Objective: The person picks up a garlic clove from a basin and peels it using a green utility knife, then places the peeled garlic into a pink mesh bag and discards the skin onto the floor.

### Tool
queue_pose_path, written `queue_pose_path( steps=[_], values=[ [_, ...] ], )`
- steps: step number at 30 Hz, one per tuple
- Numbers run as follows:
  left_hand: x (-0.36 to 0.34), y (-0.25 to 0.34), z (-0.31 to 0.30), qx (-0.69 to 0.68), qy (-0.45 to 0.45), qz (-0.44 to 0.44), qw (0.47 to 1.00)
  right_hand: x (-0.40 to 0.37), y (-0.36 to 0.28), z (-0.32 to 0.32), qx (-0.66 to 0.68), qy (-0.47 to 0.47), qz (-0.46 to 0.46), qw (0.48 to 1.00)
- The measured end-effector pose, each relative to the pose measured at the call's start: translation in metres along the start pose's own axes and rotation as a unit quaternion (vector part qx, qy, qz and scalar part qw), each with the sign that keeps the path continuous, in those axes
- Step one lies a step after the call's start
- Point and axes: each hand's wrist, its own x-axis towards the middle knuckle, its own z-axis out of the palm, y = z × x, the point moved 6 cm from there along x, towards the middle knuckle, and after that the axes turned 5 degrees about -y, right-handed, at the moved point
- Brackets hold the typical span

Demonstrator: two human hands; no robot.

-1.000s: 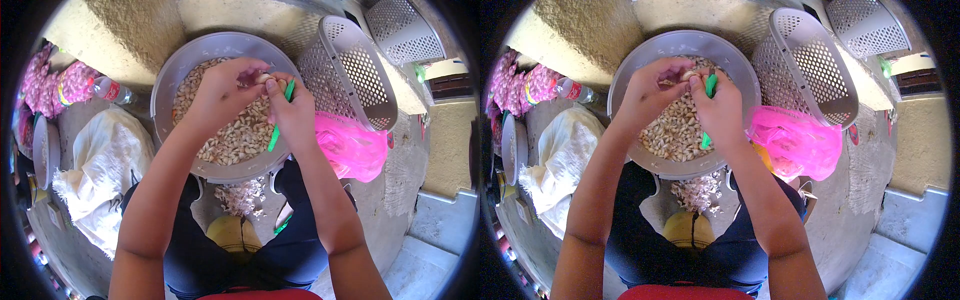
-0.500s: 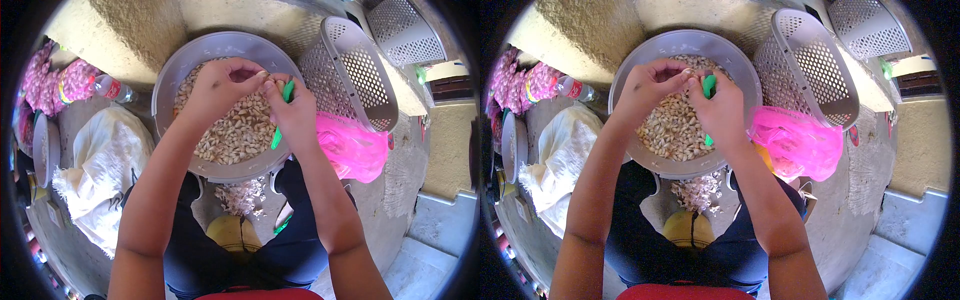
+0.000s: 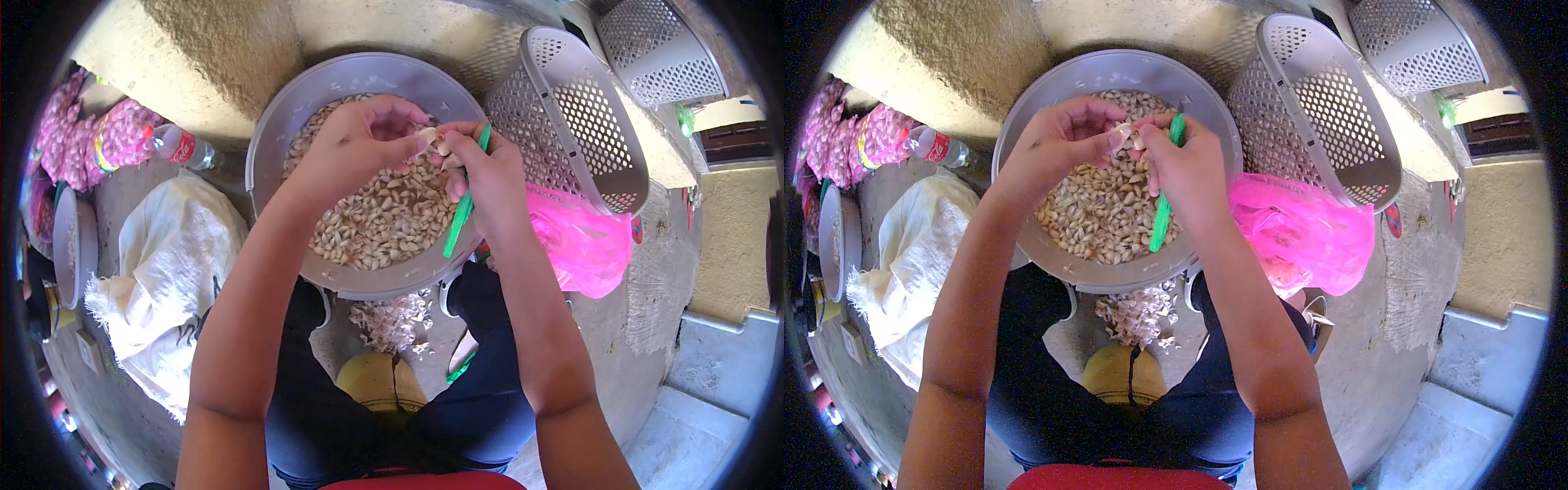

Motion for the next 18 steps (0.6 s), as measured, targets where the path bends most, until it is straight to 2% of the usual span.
queue_pose_path(
  steps=[3, 5, 8, 11, 14, 18],
  values=[
    [-0.001, 0.007, -0.002, 0.122, 0.015, 0.063, 0.990, -0.001, 0.005, 0.003, 0.017, -0.020, 0.051, 0.998],
    [-0.008, 0.023, 0.003, 0.237, 0.010, 0.128, 0.963, -0.004, 0.007, 0.005, 0.023, -0.027, 0.094, 0.995],
    [-0.008, 0.028, 0.007, 0.295, 0.001, 0.168, 0.941, -0.006, 0.010, 0.008, 0.048, -0.046, 0.134, 0.989],
    [-0.012, 0.029, 0.005, 0.269, 0.047, 0.183, 0.944, -0.006, 0.011, 0.009, 0.102, -0.082, 0.138, 0.982],
    [-0.011, 0.030, 0.004, 0.258, 0.030, 0.176, 0.950, -0.005, 0.009, 0.010, 0.137, -0.095, 0.128, 0.978],
    [-0.009, 0.020, -0.001, 0.202, 0.058, 0.135, 0.968, -0.004, 0.007, 0.012, 0.189, -0.119, 0.106, 0.969]
  ],
)
